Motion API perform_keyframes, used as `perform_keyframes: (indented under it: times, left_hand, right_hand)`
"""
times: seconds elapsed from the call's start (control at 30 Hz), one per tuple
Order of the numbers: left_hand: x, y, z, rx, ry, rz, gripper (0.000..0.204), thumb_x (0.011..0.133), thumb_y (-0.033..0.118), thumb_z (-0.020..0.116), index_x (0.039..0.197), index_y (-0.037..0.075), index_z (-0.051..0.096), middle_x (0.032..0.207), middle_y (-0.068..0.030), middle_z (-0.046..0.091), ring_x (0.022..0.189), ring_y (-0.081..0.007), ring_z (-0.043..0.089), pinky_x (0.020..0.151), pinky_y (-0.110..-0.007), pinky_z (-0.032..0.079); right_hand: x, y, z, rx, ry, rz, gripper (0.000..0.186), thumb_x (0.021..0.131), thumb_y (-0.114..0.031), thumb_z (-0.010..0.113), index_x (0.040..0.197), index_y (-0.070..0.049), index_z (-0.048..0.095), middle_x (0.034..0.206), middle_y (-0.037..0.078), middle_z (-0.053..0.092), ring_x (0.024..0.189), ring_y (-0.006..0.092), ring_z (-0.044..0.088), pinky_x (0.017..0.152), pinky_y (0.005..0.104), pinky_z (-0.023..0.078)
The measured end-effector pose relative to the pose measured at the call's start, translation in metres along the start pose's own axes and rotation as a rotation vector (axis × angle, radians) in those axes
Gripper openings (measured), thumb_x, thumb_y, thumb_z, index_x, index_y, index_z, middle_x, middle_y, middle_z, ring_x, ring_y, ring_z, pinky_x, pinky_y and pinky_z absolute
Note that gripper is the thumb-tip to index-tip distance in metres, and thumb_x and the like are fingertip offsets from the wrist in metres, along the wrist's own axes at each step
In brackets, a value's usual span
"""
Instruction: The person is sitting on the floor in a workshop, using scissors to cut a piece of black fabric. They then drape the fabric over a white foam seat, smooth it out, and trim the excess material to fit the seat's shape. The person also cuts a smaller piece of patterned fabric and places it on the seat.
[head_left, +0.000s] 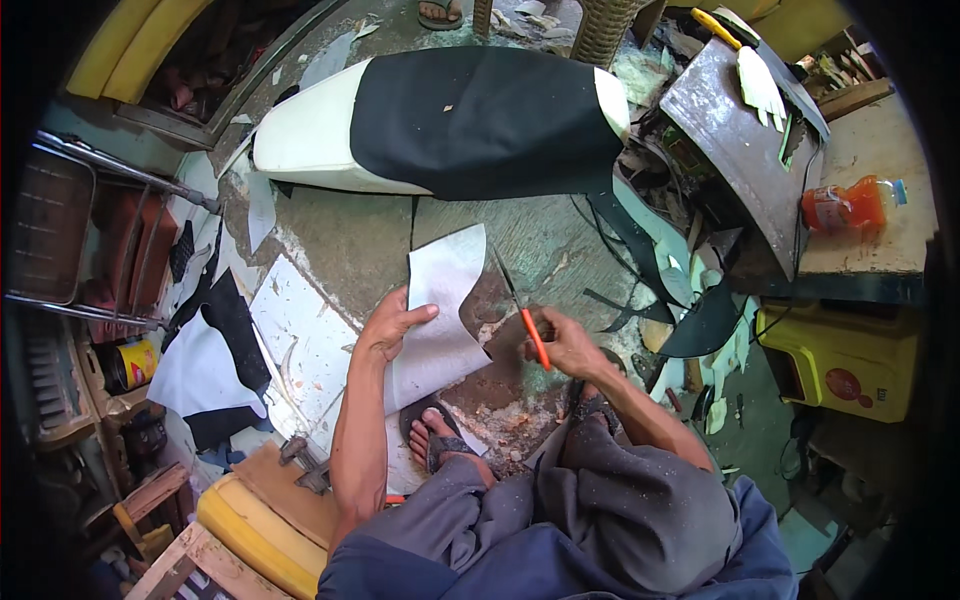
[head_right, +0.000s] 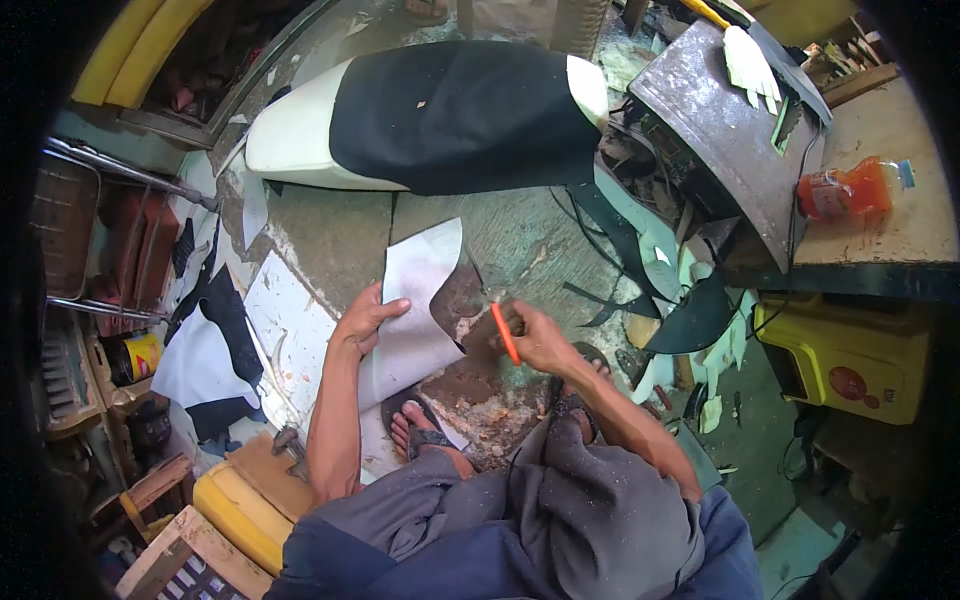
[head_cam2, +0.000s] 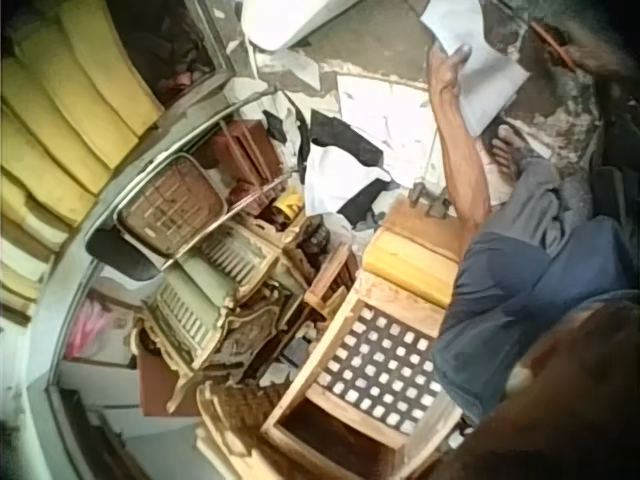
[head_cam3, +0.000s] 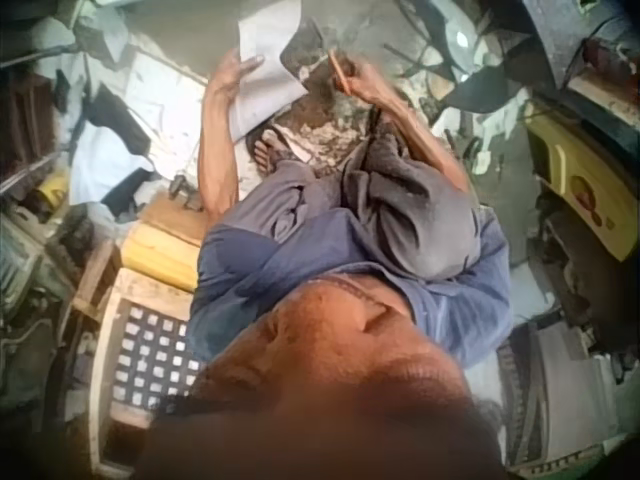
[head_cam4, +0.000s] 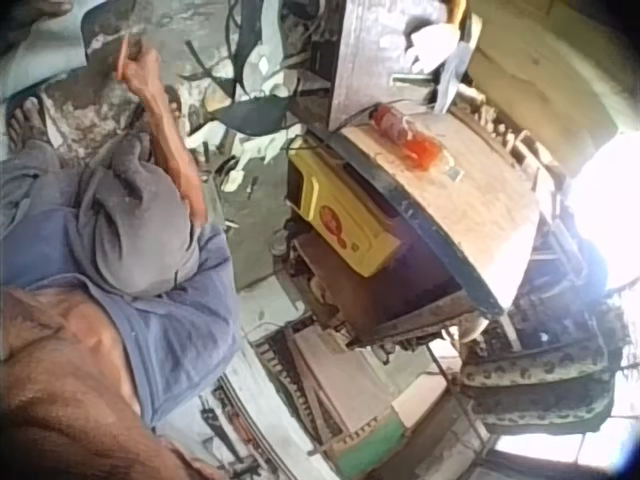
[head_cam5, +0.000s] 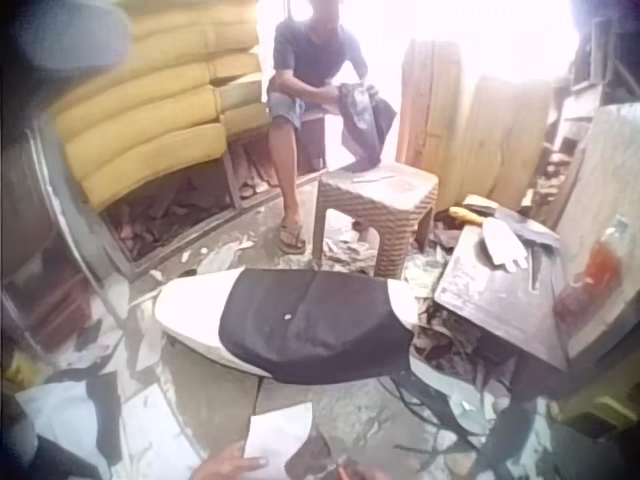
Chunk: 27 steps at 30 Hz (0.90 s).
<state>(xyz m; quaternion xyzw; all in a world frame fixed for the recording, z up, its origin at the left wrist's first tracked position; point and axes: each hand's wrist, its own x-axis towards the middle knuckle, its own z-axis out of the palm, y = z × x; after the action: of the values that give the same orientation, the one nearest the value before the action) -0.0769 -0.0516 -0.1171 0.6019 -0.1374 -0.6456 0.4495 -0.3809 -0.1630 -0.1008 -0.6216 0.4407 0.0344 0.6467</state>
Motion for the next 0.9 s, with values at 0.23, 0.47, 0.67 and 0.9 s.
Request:
perform_keyframes:
  times: [0.23, 0.47, 0.67, 0.9]
  left_hand:
    - [-0.03, -0.014, -0.025, -0.089, 0.029, 0.074, 0.052, 0.084, 0.017, 0.081, 0.128, -0.001, 0.061, 0.117, -0.0057, 0.07, 0.107, -0.0162, 0.064, 0.099, -0.034, 0.047]
    - [-0.049, -0.014, -0.016, -0.191, 0.017, 0.16, 0.046, 0.091, 0.014, 0.074, 0.132, 0.001, 0.059, 0.124, -0.0069, 0.069, 0.115, -0.0172, 0.063, 0.103, -0.035, 0.046]
    - [-0.063, -0.014, -0.02, -0.272, 0.063, 0.199, 0.048, 0.094, 0.012, 0.071, 0.137, 0.002, 0.054, 0.127, -0.0079, 0.067, 0.118, -0.0201, 0.063, 0.104, -0.038, 0.047]
    - [-0.08, -0.014, -0.014, -0.326, 0.13, 0.287, 0.054, 0.094, 0.012, 0.07, 0.143, 0.004, 0.048, 0.134, -0.0091, 0.062, 0.125, -0.0229, 0.059, 0.11, -0.042, 0.044]
  right_hand:
    - [0.027, 0.008, 0.046, 0.05, -0.005, -0.118, 0.052, 0.082, -0.041, 0.083, 0.108, -0.001, 0.061, 0.081, 0.005, 0.064, 0.073, 0.014, 0.059, 0.064, 0.0337, 0.049]
    - [0.029, -0.046, 0.051, 0.13, 0.034, -0.156, 0.05, 0.087, -0.042, 0.08, 0.109, -0.001, 0.061, 0.079, 0.002, 0.062, 0.071, 0.0104, 0.055, 0.064, 0.0294, 0.046]
    - [0.01, -0.054, 0.053, -0.073, 0.041, -0.155, 0.06, 0.08, -0.05, 0.083, 0.105, 0.0, 0.062, 0.077, 0.005, 0.059, 0.071, 0.0138, 0.054, 0.063, 0.0334, 0.045]
    - [-0.016, -0.042, 0.064, -0.196, -0.049, -0.195, 0.067, 0.078, -0.06, 0.08, 0.095, 0.003, 0.061, 0.077, 0.017, 0.063, 0.072, 0.0282, 0.064, 0.066, 0.0424, 0.049]
